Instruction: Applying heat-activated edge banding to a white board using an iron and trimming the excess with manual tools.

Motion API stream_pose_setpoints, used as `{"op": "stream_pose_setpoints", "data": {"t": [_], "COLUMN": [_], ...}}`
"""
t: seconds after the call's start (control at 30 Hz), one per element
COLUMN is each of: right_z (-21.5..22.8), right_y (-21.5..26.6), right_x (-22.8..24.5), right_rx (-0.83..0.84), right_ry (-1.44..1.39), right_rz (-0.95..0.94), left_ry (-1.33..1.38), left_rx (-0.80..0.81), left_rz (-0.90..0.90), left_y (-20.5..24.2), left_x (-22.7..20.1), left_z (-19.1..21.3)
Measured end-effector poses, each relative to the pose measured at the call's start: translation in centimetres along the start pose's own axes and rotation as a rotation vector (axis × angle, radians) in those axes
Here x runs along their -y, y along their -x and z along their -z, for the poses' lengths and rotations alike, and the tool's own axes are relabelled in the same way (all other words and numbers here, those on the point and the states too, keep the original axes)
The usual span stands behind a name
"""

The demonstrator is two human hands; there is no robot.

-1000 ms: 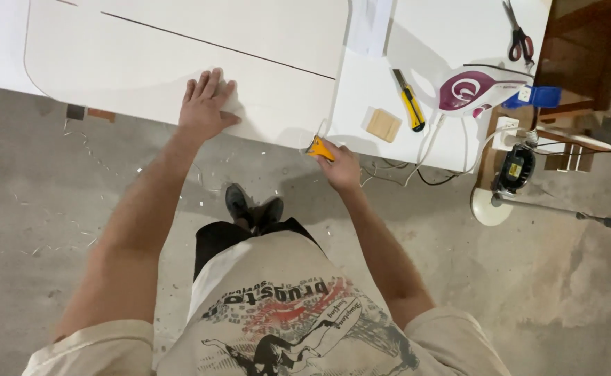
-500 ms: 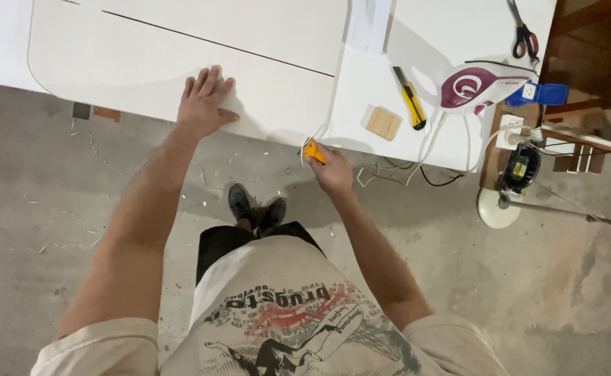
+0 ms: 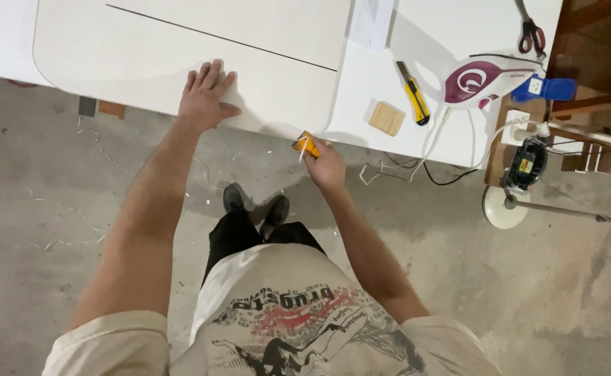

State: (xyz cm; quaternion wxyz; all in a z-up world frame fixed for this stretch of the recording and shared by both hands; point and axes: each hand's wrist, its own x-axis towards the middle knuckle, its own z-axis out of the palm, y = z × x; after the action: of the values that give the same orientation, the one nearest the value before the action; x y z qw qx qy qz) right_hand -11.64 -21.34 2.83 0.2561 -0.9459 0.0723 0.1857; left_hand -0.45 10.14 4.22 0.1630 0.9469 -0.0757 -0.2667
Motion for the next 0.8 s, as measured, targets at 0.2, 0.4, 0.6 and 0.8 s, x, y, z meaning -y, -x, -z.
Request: {"op": "stream_pose_setpoints", "data": {"t": [0.2,0.4,0.6,0.8], "right_z": [-1.4,-3.0,-3.8,-3.8], "right_y": [0.1,1.1,1.4,2.7], "right_x": [1.2,2.8,4.4,8.4], "right_rx": [-0.035,-0.068,-0.216,-0.266], "right_ry": [-0.038,0.033,-0.009,-0.072], "right_rz": [-0.090,-0.227,-0.209,-0.270], "left_ry": [0.007,-0.054,-0.145,-0.126], "left_rx": [0.015,-0.134,-0.172,-0.154], "left_rz": [-0.011,-0.239,-0.201,-0.171], "left_y": [0.5,-3.6,-2.2,-1.8], "left_x": [0.2,7.4,15.7,15.1], "left_z": [0.4,-3.1,1.5,1.7]}}
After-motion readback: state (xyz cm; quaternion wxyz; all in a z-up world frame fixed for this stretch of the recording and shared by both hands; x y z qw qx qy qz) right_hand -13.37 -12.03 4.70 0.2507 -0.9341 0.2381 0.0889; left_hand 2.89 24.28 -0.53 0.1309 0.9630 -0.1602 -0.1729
